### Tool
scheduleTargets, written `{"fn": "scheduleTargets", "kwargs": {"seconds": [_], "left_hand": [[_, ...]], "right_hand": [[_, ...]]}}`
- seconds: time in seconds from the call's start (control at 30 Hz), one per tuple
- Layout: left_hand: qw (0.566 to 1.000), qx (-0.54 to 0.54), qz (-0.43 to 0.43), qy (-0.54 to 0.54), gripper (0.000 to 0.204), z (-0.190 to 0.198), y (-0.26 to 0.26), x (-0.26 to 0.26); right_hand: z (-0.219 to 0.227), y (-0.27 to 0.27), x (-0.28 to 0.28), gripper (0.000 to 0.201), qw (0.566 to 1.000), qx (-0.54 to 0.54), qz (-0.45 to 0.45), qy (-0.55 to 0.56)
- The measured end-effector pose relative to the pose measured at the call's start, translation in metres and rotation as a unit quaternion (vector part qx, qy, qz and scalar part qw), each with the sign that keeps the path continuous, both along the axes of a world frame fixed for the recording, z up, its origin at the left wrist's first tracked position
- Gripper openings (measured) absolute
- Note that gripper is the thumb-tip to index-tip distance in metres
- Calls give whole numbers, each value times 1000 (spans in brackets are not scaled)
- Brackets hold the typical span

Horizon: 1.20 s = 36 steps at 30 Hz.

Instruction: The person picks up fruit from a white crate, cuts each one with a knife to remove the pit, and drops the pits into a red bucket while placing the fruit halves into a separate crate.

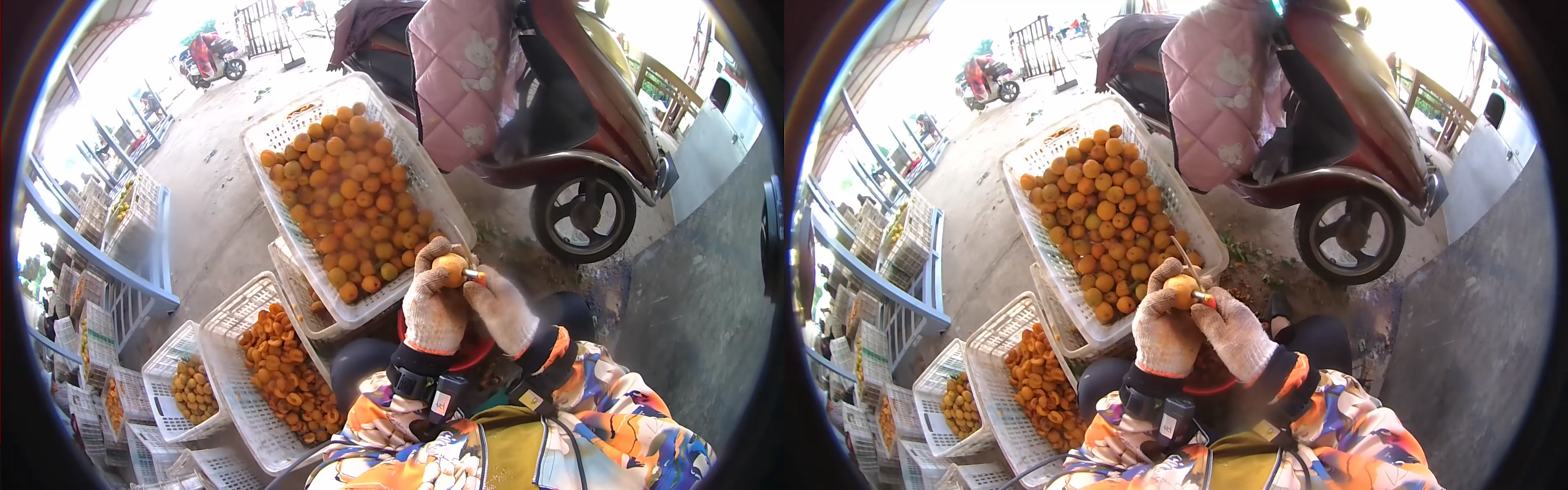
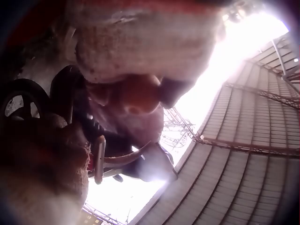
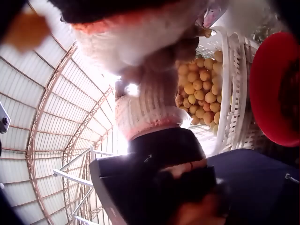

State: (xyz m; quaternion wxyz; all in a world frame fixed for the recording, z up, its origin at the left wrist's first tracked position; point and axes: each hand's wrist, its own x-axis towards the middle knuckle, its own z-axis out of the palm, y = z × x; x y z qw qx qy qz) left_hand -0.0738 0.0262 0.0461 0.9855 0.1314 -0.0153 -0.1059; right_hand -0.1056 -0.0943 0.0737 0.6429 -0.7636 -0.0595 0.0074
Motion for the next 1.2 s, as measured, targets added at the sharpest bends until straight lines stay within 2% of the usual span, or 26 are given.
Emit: {"fn": "scheduleTargets", "kwargs": {"seconds": [0.03, 0.07, 0.13, 0.17, 0.23, 0.27, 0.3, 0.37, 0.4, 0.43, 0.5, 0.53, 0.57, 0.6, 0.63, 0.7, 0.8, 0.87, 0.93, 1.0, 1.1, 1.17, 1.2], "left_hand": [[1000, 11, 0, -2, 43, -1, 2, 1], [1000, 21, -1, -2, 44, -3, 2, 1], [999, 41, 8, -3, 46, -7, 1, 2], [998, 62, 18, -11, 48, -7, 0, 4], [995, 94, 35, -25, 50, -2, -6, 4], [992, 109, 52, -22, 49, 0, -9, 4], [990, 123, 70, -19, 49, 1, -12, 4], [987, 136, 82, -14, 49, 0, -14, 6], [984, 155, 89, 5, 49, -3, -13, 8], [979, 176, 95, 23, 48, -5, -11, 9], [981, 176, 75, 23, 47, -11, -3, 10], [992, 124, 30, 5, 47, -22, 1, 13], [997, 71, -15, -13, 47, -27, 3, 16], [997, 41, -44, 38, 45, -20, 2, 18], [998, -11, -39, 57, 41, -36, 2, 30], [996, -57, -17, 61, 44, -27, 7, 39], [998, -50, -39, 31, 44, -8, 10, 33], [998, -46, -50, 1, 50, -8, 11, 32], [997, -39, -56, -19, 53, -7, 11, 30], [997, -34, -61, -40, 56, -5, 11, 29], [998, 5, -57, -40, 68, -3, 10, 27], [993, 45, -86, -71, 76, 1, 7, 20], [991, 93, -60, -79, 82, 2, 5, 17]], "right_hand": [[-4, -1, 1, 24, 996, 84, 14, 32], [-5, -4, 5, 24, 996, 84, 13, 35], [-9, -11, 12, 26, 966, 167, 68, 187], [-14, -10, 15, 26, 965, 169, 65, 191], [-23, -7, 21, 26, 972, 219, 24, 87], [-19, -8, 19, 26, 988, 144, -4, 63], [-23, -5, 19, 26, 988, 142, -6, 64], [-30, 7, 18, 26, 992, 97, -74, 35], [-21, 11, 18, 26, 975, 206, -43, 76], [-21, 10, 18, 26, 974, 208, -45, 77], [-18, 2, 19, 25, 887, 393, 18, 242], [-2, -21, 13, 22, 865, 386, 102, 305], [12, -29, 7, 22, 866, 384, 101, 305], [23, -34, 2, 20, 857, 317, 113, 390], [29, -38, 1, 19, 837, 246, 123, 473], [3, -33, -15, 17, 890, 280, 109, 343], [-12, -40, -1, 19, 959, 198, -11, 202], [-4, -50, 5, 19, 979, 98, 21, 180], [-4, -45, 6, 19, 986, 67, 22, 150], [-10, -41, 9, 23, 991, -44, 42, 117], [-22, -33, 15, 28, 992, -77, 71, 68], [-23, -29, 21, 31, 987, -106, 87, 81], [-23, -25, 24, 31, 985, -130, 81, 75]]}}
